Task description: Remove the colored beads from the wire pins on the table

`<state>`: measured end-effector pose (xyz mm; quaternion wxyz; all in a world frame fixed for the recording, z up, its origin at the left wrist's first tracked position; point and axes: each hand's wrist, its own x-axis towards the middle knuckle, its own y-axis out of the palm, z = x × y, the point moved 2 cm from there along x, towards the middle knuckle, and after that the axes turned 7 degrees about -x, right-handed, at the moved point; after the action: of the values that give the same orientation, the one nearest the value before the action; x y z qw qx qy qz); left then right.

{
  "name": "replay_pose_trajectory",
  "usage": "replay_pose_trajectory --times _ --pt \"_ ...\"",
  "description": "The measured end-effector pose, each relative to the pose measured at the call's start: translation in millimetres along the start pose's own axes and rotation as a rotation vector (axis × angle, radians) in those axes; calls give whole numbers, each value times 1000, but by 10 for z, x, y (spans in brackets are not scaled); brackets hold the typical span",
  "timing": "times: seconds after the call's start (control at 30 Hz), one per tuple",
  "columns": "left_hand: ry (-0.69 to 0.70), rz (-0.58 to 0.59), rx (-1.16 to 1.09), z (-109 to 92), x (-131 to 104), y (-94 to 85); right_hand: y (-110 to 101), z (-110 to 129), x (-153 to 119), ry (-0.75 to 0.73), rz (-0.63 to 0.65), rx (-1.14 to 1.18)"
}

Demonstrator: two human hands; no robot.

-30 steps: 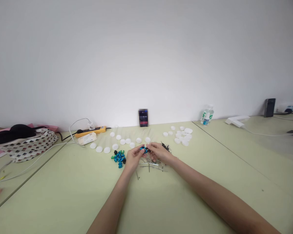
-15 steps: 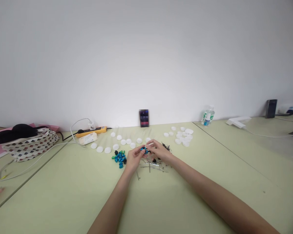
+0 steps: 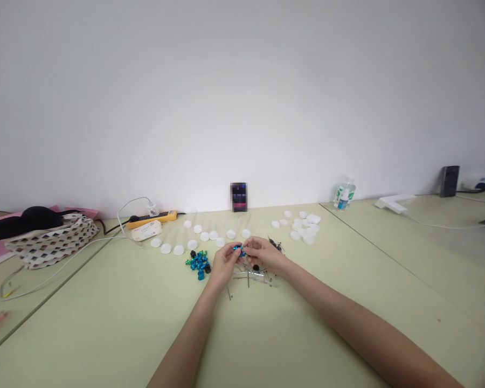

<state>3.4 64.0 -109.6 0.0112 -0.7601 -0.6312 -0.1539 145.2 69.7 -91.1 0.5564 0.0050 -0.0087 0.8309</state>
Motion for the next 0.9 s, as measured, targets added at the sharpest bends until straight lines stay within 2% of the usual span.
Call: replay_pose_trajectory --times 0.2,0.37,0.57,0.7,0.9 --pt "-76 -14 -5 60 -40 115 98 78 -67 -66 44 -36" --pt "-74 -21 -12 -40 -69 158 126 112 -88 -5 71 145" --pt "40 -174 55 -103 -75 107 271 167 -150 133 215 360" --pt "49 -261 99 -93 -64 52 383 157 -171 174 291 419" --pt "99 -244 107 -193 -94 100 337 61 -82 171 183 514"
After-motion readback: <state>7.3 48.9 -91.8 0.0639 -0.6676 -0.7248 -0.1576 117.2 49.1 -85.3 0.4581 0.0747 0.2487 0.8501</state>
